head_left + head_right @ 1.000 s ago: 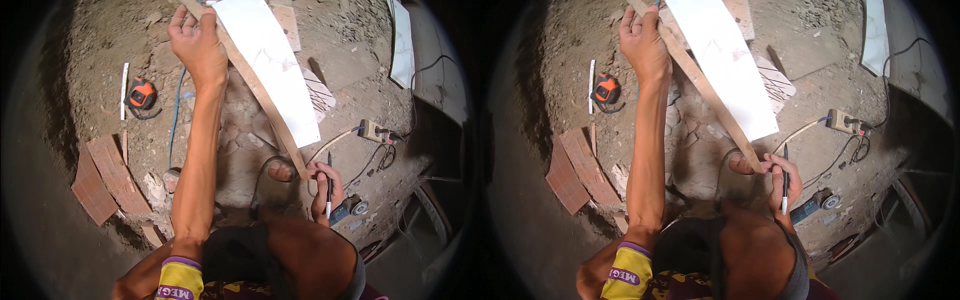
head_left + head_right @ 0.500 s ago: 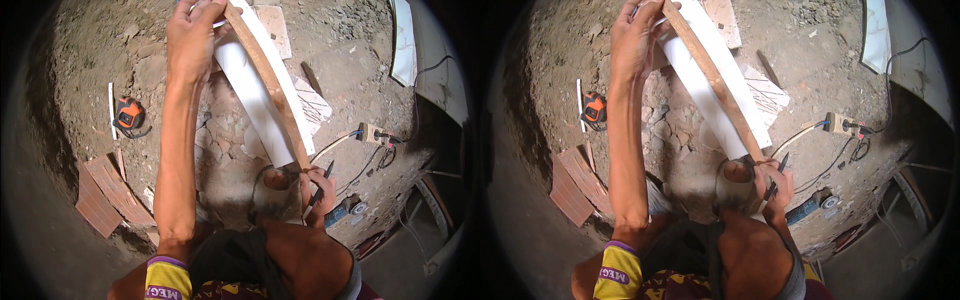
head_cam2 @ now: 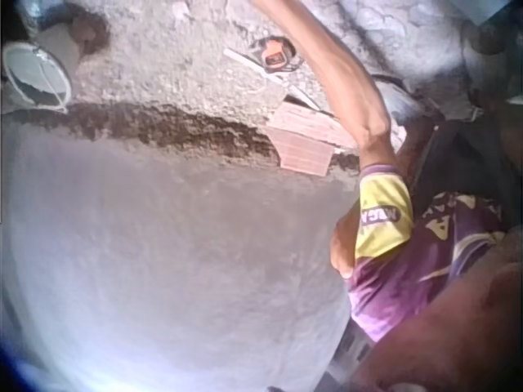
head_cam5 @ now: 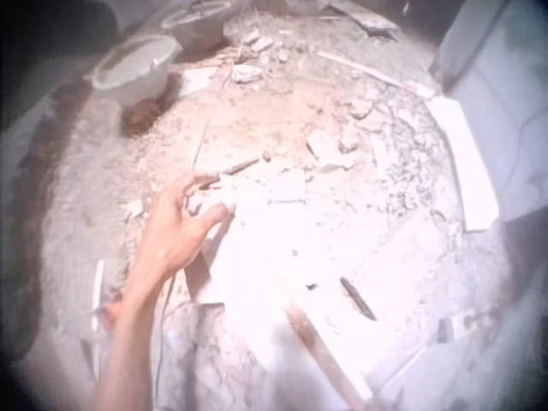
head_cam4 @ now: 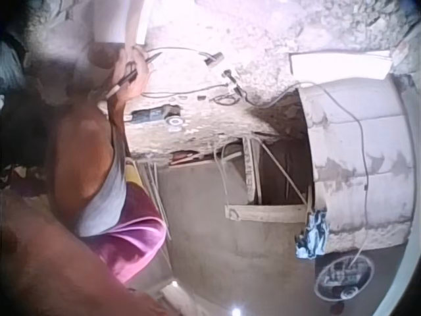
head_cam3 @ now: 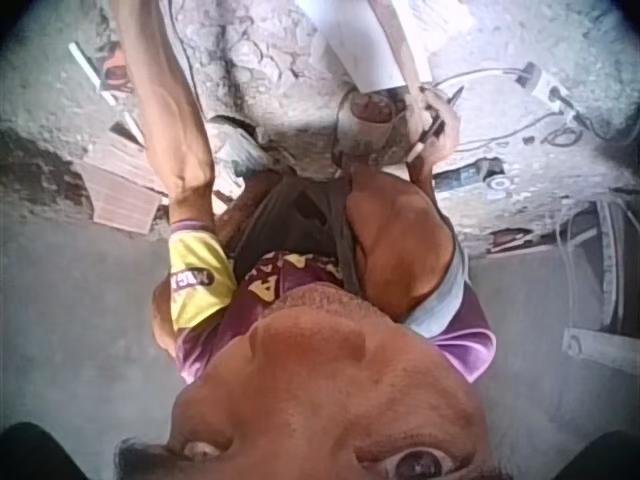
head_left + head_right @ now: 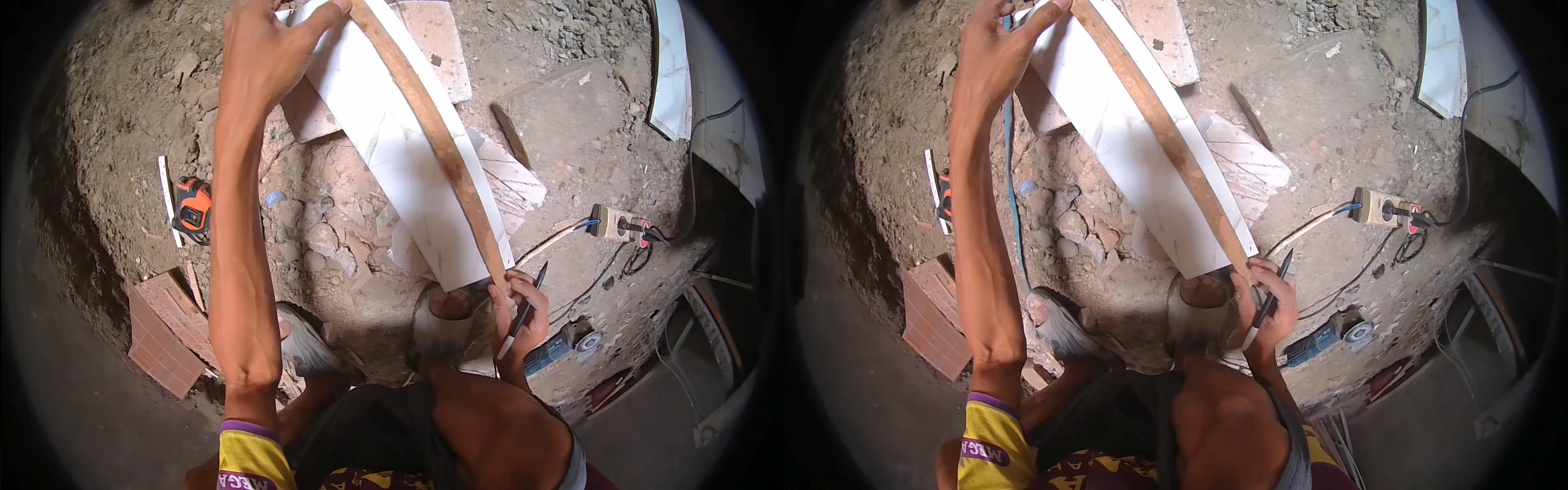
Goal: The person wipes a tile with a cloth, measures its length using a tape measure, marks a line with a pen and a wooden strip, and then cuts along the line using a power grinder.
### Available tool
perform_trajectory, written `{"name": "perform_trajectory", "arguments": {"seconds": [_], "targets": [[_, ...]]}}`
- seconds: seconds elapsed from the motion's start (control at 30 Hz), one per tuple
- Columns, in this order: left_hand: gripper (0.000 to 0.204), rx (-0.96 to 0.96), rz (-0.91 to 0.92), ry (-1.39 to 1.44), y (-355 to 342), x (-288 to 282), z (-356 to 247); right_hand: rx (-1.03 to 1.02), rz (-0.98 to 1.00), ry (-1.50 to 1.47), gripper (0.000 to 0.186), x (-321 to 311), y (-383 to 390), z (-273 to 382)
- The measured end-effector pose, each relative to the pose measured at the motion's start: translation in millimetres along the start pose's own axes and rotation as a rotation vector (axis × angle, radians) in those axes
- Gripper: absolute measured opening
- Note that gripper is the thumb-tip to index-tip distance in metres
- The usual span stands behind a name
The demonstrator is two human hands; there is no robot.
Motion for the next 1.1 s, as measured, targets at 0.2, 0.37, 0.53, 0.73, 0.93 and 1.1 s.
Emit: {"name": "perform_trajectory", "arguments": {"seconds": [0.2, 0.37, 0.53, 0.73, 0.93, 1.1], "targets": [[0.057, -0.094, 0.074, 0.048, -1, 11, -4, 0.129, 0.156, -0.124, 0.044, -14, 8, -10], [0.076, -0.255, 0.165, 0.114, -4, 16, 7, 0.306, -0.044, -0.269, 0.036, -7, 1, -4], [0.072, -0.113, 0.234, 0.349, 10, 20, -7, 0.214, -0.092, -0.320, 0.040, -9, -5, -3], [0.068, -0.085, 0.236, 0.367, 11, 17, -2, 0.183, -0.069, -0.297, 0.037, -3, -7, -6], [0.071, -0.094, 0.216, 0.395, 15, 21, -12, 0.217, -0.101, -0.281, 0.034, -6, -5, -8], [0.073, -0.120, 0.205, 0.418, 23, 22, -20, 0.250, -0.088, -0.297, 0.033, -7, -8, -6]]}}
Point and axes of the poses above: each hand's wrist, its own y-axis away from the middle knuckle, its own x-axis out of the palm, z = x × y, the point moved 1 cm from there along -y, towards the middle knuckle, and after that the axes turned 8 degrees about -x, right-handed, at the moved point
